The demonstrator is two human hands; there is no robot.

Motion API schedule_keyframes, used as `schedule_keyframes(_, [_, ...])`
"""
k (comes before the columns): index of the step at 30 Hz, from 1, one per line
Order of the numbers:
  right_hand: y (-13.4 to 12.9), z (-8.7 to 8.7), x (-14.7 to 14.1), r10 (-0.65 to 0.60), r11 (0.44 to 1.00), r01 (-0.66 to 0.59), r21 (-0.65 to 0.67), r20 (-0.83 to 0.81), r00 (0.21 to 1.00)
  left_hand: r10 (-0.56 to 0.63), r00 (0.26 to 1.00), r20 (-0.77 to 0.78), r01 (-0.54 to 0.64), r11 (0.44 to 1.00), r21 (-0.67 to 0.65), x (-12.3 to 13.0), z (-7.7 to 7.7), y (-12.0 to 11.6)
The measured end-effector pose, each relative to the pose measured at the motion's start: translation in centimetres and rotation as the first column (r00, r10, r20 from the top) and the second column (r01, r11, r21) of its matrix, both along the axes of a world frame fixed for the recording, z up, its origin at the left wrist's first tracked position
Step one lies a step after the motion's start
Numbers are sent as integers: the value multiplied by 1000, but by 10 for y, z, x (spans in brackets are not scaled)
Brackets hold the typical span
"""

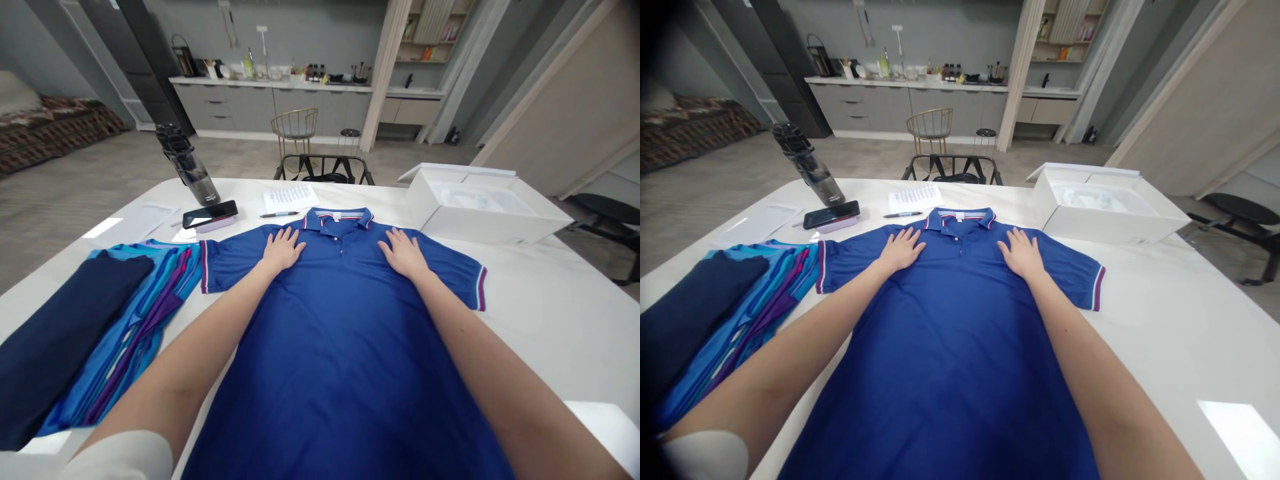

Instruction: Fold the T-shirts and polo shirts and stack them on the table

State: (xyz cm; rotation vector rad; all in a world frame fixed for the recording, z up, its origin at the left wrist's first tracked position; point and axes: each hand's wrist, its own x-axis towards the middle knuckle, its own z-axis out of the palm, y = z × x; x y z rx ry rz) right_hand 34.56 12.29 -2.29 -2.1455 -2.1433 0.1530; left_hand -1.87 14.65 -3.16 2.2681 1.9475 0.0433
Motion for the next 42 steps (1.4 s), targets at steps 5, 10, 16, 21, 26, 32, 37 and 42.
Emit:
schedule_keyframes(5, [32,-11,-43,-81,988,81,-132,8,997,99,994,49,-98,995,-9,17,-9,28])
schedule_keyframes(10, [56,-15,-52,-133,981,133,-141,7,991,138,988,65,-139,990,7,27,-8,43])
schedule_keyframes(16, [68,-17,-64,-135,984,134,-115,0,991,129,991,38,-134,946,296,52,-1,54])
schedule_keyframes(21, [82,-17,-67,-102,986,100,-134,-9,995,98,994,40,-106,950,295,57,-1,75])
schedule_keyframes(26, [91,-19,-63,-95,989,96,-111,15,995,119,993,18,-119,949,293,57,0,89])
schedule_keyframes(32, [72,-12,-71,-126,991,127,35,-20,992,137,988,76,-154,935,319,65,4,56])
schedule_keyframes(37, [30,-3,-58,-310,951,310,-18,-53,949,100,991,91,-116,973,199,49,-1,16])
schedule_keyframes(42, [-7,-3,23,-546,835,527,-156,-126,828,399,913,82,-403,915,37,-23,-6,-7])
